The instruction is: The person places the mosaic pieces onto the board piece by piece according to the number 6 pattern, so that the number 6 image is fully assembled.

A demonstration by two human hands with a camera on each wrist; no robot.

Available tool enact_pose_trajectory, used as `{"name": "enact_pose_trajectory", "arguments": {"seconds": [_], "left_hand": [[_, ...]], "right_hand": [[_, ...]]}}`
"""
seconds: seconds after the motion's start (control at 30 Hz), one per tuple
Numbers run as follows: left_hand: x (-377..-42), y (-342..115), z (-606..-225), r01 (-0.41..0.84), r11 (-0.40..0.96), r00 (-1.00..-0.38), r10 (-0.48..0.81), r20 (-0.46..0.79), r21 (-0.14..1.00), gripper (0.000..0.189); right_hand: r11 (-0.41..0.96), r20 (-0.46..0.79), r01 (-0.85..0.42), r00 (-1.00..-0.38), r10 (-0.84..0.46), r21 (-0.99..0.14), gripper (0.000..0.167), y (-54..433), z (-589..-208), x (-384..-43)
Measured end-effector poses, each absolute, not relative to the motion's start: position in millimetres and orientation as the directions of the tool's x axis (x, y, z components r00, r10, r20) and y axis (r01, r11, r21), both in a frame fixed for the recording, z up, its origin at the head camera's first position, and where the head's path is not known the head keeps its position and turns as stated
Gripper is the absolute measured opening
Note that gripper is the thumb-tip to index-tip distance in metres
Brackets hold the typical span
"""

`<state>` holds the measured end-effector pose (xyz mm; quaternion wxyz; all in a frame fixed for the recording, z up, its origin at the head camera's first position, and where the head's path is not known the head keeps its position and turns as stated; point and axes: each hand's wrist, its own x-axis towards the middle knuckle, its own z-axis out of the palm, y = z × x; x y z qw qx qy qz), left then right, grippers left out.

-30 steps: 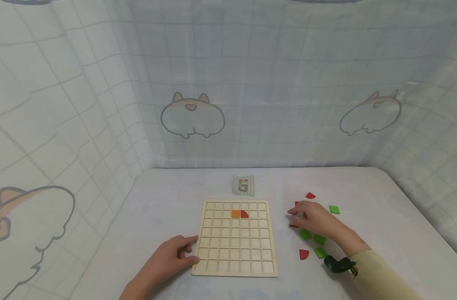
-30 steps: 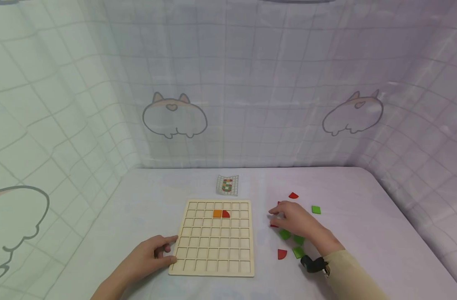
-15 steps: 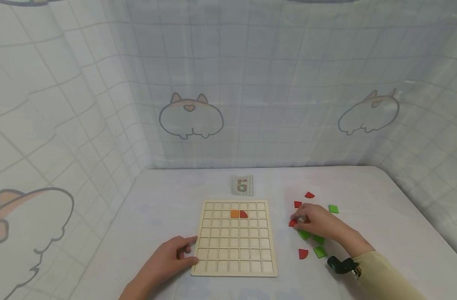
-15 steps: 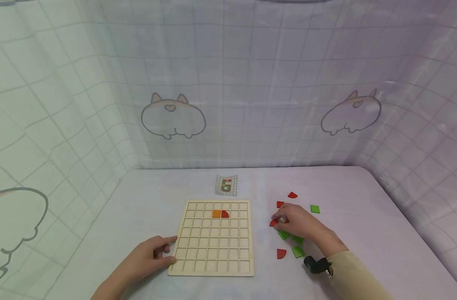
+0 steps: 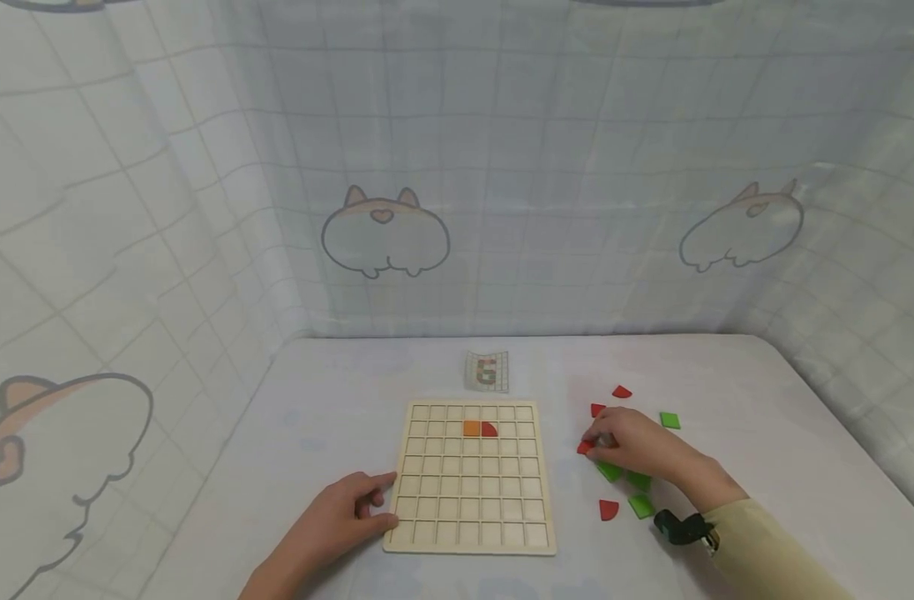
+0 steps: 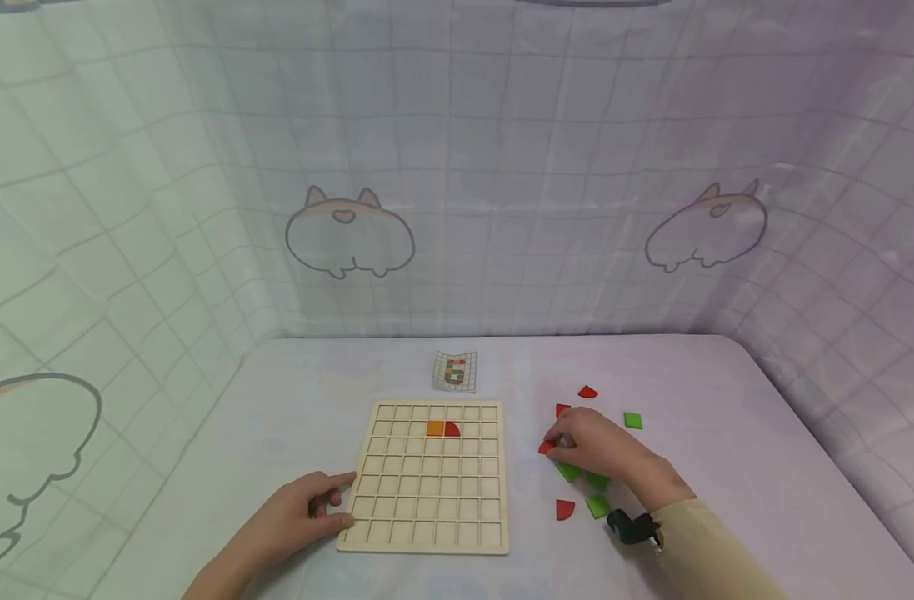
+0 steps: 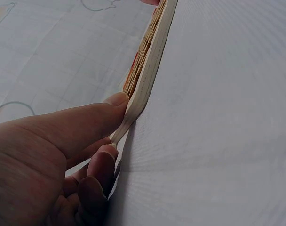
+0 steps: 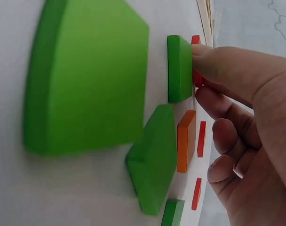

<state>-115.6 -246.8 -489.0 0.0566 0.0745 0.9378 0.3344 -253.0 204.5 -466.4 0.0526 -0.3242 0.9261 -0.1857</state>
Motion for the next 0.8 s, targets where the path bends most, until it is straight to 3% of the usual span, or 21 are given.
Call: {"name": "enact_pose_trajectory", "arguments": {"seconds": [0.53, 0.8], "left_hand": [[-115.7, -249.3, -490.6, 0.101, 0.760, -0.981, 0.183, -0.061, 0.642, 0.066], [-117.4, -248.7, -491.5, 0.112, 0.759, -0.980, 0.190, -0.053, 0.642, 0.065]], "right_hand": [[0.743, 0.008, -0.529, -0.817, -0.577, -0.409, 0.014, 179.9, -457.9, -257.5], [0.734, 0.011, -0.553, -0.801, -0.598, -0.394, 0.015, 155.2, -452.0, -261.9]]}}
